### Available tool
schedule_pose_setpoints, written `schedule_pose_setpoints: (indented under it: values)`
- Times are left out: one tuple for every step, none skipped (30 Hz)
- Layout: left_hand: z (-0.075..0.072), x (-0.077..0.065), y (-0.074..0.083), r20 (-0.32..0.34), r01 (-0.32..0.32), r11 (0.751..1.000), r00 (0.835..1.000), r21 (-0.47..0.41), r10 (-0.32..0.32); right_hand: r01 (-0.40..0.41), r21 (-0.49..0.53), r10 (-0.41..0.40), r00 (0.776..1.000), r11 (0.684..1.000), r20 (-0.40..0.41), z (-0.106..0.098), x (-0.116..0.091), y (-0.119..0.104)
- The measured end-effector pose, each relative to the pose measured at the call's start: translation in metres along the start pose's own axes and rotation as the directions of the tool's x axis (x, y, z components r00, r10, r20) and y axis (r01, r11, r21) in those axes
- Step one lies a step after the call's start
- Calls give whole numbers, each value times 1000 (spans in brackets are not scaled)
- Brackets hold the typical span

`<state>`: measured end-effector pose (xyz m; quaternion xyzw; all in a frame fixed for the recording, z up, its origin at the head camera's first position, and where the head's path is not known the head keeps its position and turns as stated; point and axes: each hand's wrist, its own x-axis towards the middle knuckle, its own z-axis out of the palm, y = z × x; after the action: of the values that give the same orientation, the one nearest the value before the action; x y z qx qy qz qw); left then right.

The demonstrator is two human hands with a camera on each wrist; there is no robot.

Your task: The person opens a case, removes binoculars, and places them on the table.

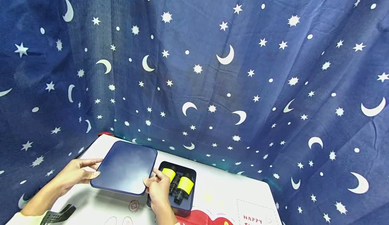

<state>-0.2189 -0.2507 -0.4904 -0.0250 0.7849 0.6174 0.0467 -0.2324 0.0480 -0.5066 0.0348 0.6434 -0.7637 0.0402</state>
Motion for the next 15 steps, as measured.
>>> schedule_pose_setpoints:
  values:
    - [-2, 0, -1, 2, 2, 1000, 1000, 2, -2, -2, -4, 2, 1000, 1000, 2, 1, 0, 1]
    - [-3, 0, -2, 7, 3, 1000, 1000, 2, -3, -3, -8, 3, 1000, 1000, 3, 2, 0, 3]
    - [-5, 0, -3, 8, 4, 1000, 1000, 3, -4, -4, -11, 4, 1000, 1000, 3, 3, 1, 4]
    - [-6, 1, -3, 13, 4, 1000, 1000, 4, -4, -5, -12, 5, 1000, 1000, 2, 4, 1, 6]
    - [-7, 2, -4, 13, 10, 1000, 1000, 4, -10, -4, -11, 4, 1000, 1000, 1, 6, 2, 7]
    - [-9, 3, -6, 17, 9, 1000, 1000, 8, -9, -4, -7, 4, 1000, 1000, 1, 7, 2, 9]
    - [-10, 4, -7, 17, 10, 1000, 1000, 12, -10, -4, -6, 4, 1000, 1000, -2, 8, 2, 10]
    - [-11, 5, -8, 20, 10, 1000, 1000, 13, -11, -2, -5, 2, 1000, 1000, -3, 10, 3, 11]
    - [-12, 6, -9, 20, 12, 1000, 1000, 15, -12, 0, -3, 0, 1000, 1000, -6, 11, 4, 13]
    - [-13, 6, -10, 24, 8, 1000, 1000, 19, -8, 2, -7, -2, 1000, 1000, -11, 13, 5, 14]
    - [-13, 7, -11, 24, 11, 1000, 1000, 16, -11, 4, -15, -4, 1000, 1000, -18, 15, 5, 15]
    - [-14, 8, -12, 31, 7, 1000, 999, 13, -7, 3, -24, -3, 1000, 1000, -28, 16, 6, 16]
    - [-14, 8, -13, 32, 11, 1000, 999, 7, -11, 2, -36, -3, 999, 999, -39, 18, 6, 17]
    - [-15, 8, -14, 34, 12, 1000, 999, 1, -12, 1, -47, -4, 999, 999, -47, 20, 7, 18]
    - [-15, 8, -15, 27, 13, 1000, 1000, -3, -13, 2, -58, -5, 999, 998, -52, 22, 8, 19]
